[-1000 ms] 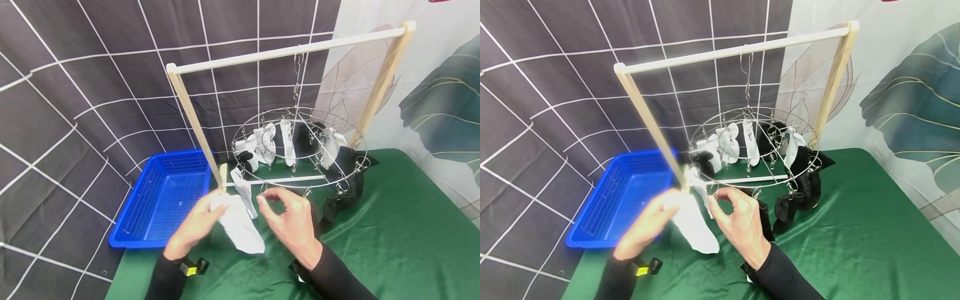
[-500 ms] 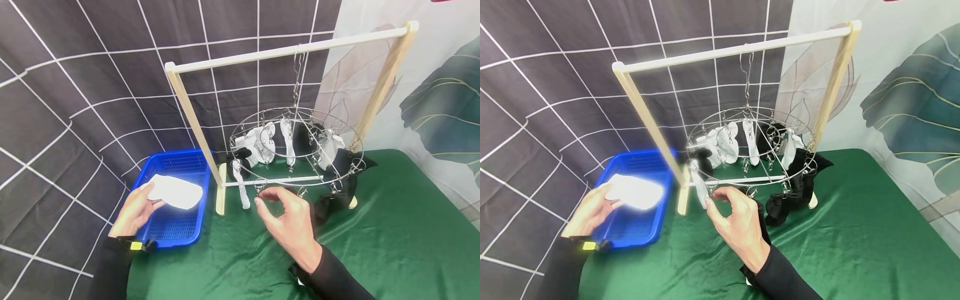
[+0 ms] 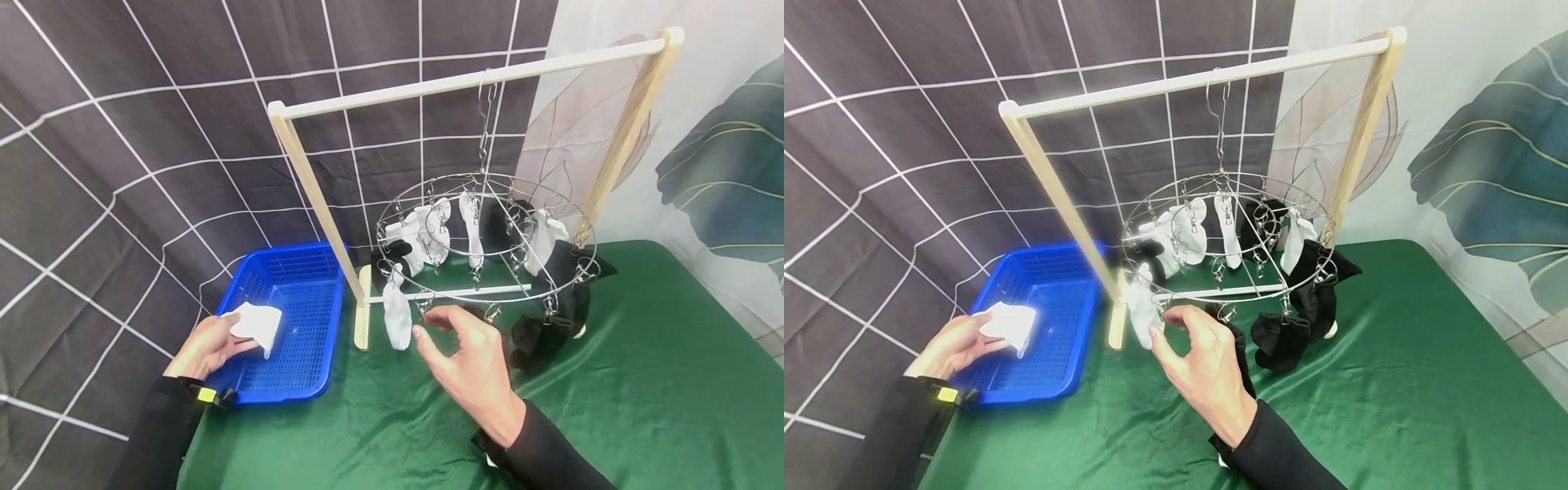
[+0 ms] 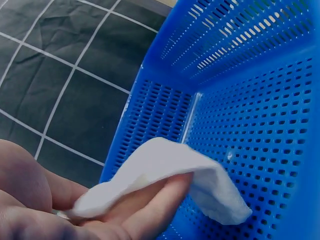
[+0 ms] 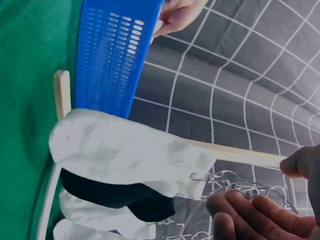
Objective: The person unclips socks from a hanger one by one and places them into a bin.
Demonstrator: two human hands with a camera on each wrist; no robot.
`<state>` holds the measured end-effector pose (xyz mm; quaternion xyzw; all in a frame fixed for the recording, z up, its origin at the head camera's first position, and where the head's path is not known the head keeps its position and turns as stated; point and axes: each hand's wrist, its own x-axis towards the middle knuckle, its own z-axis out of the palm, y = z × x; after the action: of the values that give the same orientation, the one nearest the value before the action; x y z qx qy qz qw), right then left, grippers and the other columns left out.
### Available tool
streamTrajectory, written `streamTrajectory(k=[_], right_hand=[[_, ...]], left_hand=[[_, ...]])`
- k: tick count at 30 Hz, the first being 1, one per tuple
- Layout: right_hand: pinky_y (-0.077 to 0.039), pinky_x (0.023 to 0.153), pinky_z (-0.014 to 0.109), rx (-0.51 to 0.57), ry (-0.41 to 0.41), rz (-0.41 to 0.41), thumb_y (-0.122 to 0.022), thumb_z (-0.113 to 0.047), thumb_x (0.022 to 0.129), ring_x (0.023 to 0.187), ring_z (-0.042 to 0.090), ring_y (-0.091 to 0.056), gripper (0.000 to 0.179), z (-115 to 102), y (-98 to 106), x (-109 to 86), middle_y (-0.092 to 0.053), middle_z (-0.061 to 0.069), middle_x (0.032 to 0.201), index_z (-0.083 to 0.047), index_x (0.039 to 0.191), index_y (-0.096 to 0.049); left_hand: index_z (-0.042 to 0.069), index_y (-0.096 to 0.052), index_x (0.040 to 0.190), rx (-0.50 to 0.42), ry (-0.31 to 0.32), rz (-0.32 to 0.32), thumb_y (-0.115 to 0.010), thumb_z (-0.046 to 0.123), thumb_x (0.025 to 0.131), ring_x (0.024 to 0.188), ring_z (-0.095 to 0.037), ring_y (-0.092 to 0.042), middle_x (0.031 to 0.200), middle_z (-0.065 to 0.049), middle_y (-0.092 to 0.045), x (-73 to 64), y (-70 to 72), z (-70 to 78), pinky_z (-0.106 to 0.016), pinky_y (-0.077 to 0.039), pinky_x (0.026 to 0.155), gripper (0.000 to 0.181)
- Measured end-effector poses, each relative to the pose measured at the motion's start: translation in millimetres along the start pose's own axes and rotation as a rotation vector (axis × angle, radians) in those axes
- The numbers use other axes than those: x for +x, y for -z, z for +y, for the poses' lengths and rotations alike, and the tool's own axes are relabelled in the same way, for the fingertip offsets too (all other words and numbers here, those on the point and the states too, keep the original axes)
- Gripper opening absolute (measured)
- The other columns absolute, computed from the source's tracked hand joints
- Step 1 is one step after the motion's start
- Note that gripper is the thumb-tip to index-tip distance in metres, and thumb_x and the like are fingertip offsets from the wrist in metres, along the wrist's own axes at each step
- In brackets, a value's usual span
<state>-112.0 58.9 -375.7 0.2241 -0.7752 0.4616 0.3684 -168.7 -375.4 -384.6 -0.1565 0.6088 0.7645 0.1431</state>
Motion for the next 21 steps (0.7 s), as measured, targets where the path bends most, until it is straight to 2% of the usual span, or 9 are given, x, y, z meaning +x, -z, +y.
streamTrajectory(k=[3, 6, 9, 12, 13, 15, 16, 19, 21], right_hand=[[-0.046, 0.074, 0.021, -0.024, -0.004, -0.005, -0.074, -0.024, 0.080, 0.081, 0.010, -0.063, 0.019, -2, 2, -1.2, -0.068, -0.007, 0.092, -0.013, 0.094, -0.070], [-0.045, 0.073, 0.021, -0.054, -0.007, -0.012, -0.073, -0.025, 0.080, 0.081, 0.010, -0.062, 0.020, -6, 7, -3.5, -0.068, -0.007, 0.092, -0.013, 0.096, -0.070], [-0.047, 0.072, 0.022, -0.070, -0.006, -0.011, -0.074, -0.023, 0.079, 0.081, 0.011, -0.063, 0.021, -12, 18, -4.6, -0.068, -0.006, 0.092, -0.013, 0.097, -0.070], [-0.048, 0.069, 0.023, -0.059, 0.006, 0.012, -0.074, -0.018, 0.078, 0.077, 0.012, -0.063, 0.018, -19, 32, -2.9, -0.068, -0.004, 0.090, -0.011, 0.095, -0.070], [-0.048, 0.067, 0.023, -0.053, 0.013, 0.023, -0.074, -0.016, 0.078, 0.075, 0.012, -0.063, 0.016, -21, 38, -2.5, -0.068, -0.004, 0.088, -0.011, 0.093, -0.070], [-0.048, 0.063, 0.022, -0.048, 0.040, 0.061, -0.074, -0.012, 0.077, 0.068, 0.012, -0.062, 0.013, -26, 48, -0.9, -0.067, -0.003, 0.083, -0.010, 0.089, -0.070], [-0.047, 0.060, 0.022, -0.048, 0.055, 0.083, -0.073, -0.010, 0.076, 0.065, 0.012, -0.060, 0.011, -29, 53, 0.3, -0.066, -0.003, 0.080, -0.009, 0.087, -0.070], [-0.044, 0.056, 0.021, -0.077, 0.086, 0.148, -0.072, -0.007, 0.074, 0.059, 0.013, -0.056, 0.008, -34, 65, 5.2, -0.064, -0.001, 0.074, -0.006, 0.081, -0.068], [-0.042, 0.057, 0.021, -0.103, 0.080, 0.184, -0.071, -0.006, 0.073, 0.058, 0.015, -0.054, 0.009, -36, 72, 8.4, -0.063, 0.001, 0.072, -0.003, 0.081, -0.067]], left_hand=[[-0.010, -0.004, 0.146, 0.086, -0.029, 0.030, -0.021, 0.016, 0.105, 0.102, -0.029, -0.062, 0.113, -0.020, -0.058, -3.9, -1.0, -0.3, -0.051, -0.042, 0.094, 0.052], [-0.015, -0.011, 0.144, 0.311, -0.101, 0.106, -0.029, 0.022, 0.105, 0.106, -0.031, -0.060, 0.126, -0.033, -0.049, -12.9, -7.4, -0.9, -0.045, -0.045, 0.092, 0.056], [-0.015, -0.023, 0.141, 0.625, -0.213, 0.208, -0.040, 0.027, 0.103, 0.107, -0.031, -0.060, 0.132, -0.036, -0.044, -25.3, -23.3, -1.8, -0.035, -0.051, 0.087, 0.059], [-0.010, -0.045, 0.129, 0.855, -0.380, 0.315, -0.054, 0.024, 0.098, 0.099, -0.026, -0.062, 0.118, -0.027, -0.059, -37.7, -48.4, -6.0, -0.025, -0.052, 0.077, 0.047], [-0.006, -0.052, 0.124, 0.901, -0.444, 0.320, -0.057, 0.023, 0.096, 0.095, -0.024, -0.063, 0.112, -0.022, -0.062, -40.9, -58.3, -9.5, -0.023, -0.052, 0.074, 0.040], [0.002, -0.060, 0.114, 0.934, -0.564, 0.260, -0.061, 0.018, 0.094, 0.089, -0.020, -0.065, 0.103, -0.013, -0.067, -47.5, -81.8, -18.3, -0.022, -0.052, 0.072, 0.025], [0.006, -0.063, 0.109, 0.933, -0.614, 0.194, -0.062, 0.017, 0.094, 0.087, -0.017, -0.065, 0.100, -0.009, -0.068, -51.2, -94.9, -23.1, -0.023, -0.052, 0.073, 0.019], [0.015, -0.065, 0.105, 0.887, -0.677, -0.079, -0.061, 0.015, 0.094, 0.089, -0.013, -0.065, 0.098, 0.001, -0.068, -65.4, -139.8, -36.5, -0.028, -0.052, 0.078, 0.011], [0.014, -0.065, 0.106, 0.826, -0.711, -0.241, -0.061, 0.010, 0.093, 0.092, -0.017, -0.065, 0.102, 0.000, -0.068, -73.6, -171.3, -43.2, -0.032, -0.052, 0.081, 0.014]])
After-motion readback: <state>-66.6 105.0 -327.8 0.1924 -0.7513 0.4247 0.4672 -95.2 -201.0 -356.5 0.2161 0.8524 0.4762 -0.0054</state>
